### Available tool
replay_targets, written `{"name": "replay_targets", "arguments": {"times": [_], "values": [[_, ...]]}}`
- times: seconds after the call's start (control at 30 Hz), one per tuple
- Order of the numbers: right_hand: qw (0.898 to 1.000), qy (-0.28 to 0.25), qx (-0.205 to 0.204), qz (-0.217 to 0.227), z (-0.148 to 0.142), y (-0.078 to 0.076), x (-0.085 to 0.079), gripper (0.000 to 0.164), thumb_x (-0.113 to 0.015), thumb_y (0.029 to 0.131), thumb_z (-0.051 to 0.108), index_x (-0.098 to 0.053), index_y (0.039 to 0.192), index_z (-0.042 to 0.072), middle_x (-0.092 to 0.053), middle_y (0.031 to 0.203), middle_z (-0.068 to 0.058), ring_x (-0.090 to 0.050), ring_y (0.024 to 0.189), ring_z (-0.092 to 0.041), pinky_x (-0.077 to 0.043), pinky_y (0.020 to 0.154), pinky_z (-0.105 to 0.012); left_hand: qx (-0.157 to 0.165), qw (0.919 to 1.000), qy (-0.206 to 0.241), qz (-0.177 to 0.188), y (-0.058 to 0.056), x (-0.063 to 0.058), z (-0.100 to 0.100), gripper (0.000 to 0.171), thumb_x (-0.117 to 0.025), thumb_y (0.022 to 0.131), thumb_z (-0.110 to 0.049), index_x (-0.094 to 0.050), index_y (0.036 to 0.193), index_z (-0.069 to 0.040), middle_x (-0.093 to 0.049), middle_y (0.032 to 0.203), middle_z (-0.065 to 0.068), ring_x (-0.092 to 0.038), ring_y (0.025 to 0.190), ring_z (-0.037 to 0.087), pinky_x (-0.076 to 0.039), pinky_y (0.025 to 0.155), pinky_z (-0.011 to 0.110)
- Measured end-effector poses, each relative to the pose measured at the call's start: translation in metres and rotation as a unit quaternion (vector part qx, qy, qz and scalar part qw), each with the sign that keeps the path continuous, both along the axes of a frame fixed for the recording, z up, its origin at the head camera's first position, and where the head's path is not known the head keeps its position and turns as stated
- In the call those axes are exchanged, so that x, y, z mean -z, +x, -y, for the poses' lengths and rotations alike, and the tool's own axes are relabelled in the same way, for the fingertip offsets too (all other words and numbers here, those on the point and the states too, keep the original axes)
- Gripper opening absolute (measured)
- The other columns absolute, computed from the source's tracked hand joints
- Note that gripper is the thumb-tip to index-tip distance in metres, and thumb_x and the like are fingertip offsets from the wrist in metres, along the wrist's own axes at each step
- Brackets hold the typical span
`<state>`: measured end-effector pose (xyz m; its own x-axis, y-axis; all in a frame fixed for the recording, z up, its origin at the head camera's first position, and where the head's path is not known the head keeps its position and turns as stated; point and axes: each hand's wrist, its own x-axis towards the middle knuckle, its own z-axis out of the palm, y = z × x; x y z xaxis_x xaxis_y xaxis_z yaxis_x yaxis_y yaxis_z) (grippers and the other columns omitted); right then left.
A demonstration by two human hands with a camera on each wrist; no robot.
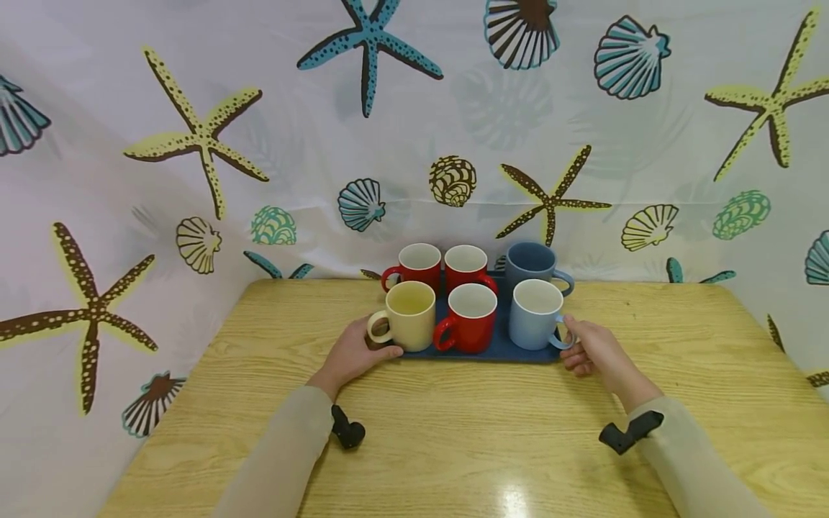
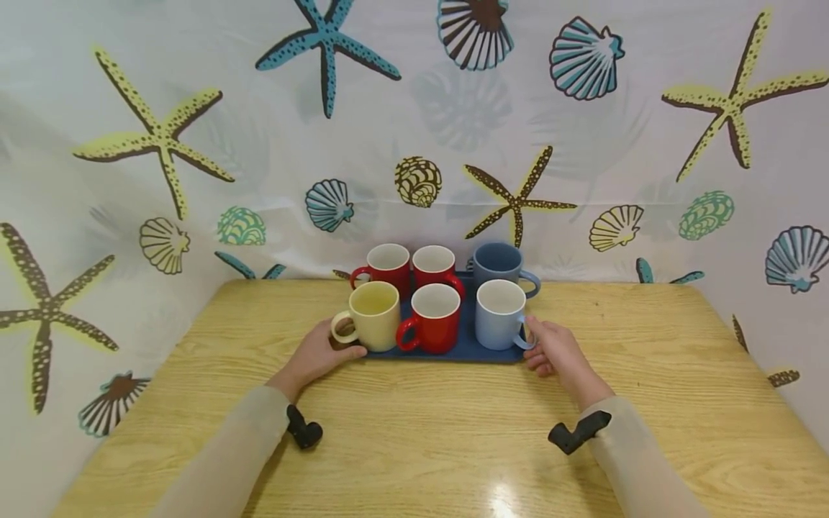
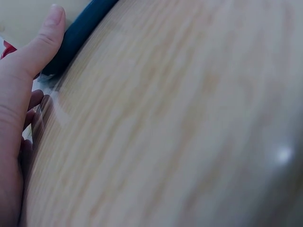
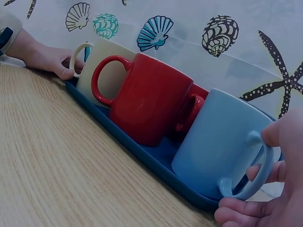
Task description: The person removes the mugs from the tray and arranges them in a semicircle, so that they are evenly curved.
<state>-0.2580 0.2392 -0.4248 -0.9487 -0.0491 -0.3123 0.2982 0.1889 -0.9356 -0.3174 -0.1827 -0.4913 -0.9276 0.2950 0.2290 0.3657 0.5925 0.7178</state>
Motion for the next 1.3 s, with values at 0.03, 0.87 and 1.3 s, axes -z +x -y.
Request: {"name": "replay_targets", "arguments": {"times": [0.03, 0.87, 1.3], "values": [[1.0, -0.004, 0.007, 0.001, 0.0, 0.0, 0.001, 0.049, -0.043, 0.095, 0.05, -0.048, 0.089, 0.001, -0.058, 0.076, -0.011, -0.059, 0.064, -0.018, -0.048, 0.056, -0.031, -0.002, 1.0, -0.002, 0.002, 0.001, -0.001, 0.0, 0.07, -0.075, 0.069, -0.055, -0.052, 0.126, -0.021, -0.058, 0.118, -0.005, -0.053, 0.109, 0.011, -0.041, 0.094, 0.038], [0.996, -0.057, 0.031, -0.057, -0.009, 0.02, -0.007, 0.041, -0.049, 0.095, 0.042, -0.051, 0.077, 0.006, -0.059, 0.073, -0.011, -0.063, 0.072, -0.021, -0.051, 0.065, -0.031, -0.023, 0.9997, -0.008, 0.006, 0.006, -0.003, -0.001, 0.072, -0.075, 0.068, -0.056, -0.052, 0.126, -0.02, -0.058, 0.117, -0.002, -0.053, 0.109, 0.015, -0.041, 0.093, 0.04], [0.996, -0.031, 0.018, -0.078, -0.018, 0.042, -0.012, 0.042, -0.047, 0.095, 0.044, -0.05, 0.076, 0.007, -0.052, 0.073, -0.008, -0.063, 0.075, -0.021, -0.051, 0.067, -0.033, -0.026, 0.9996, -0.013, 0.007, 0.004, -0.003, -0.003, 0.069, -0.076, 0.069, -0.053, -0.052, 0.125, -0.02, -0.058, 0.117, -0.003, -0.053, 0.108, 0.014, -0.041, 0.093, 0.038]]}}
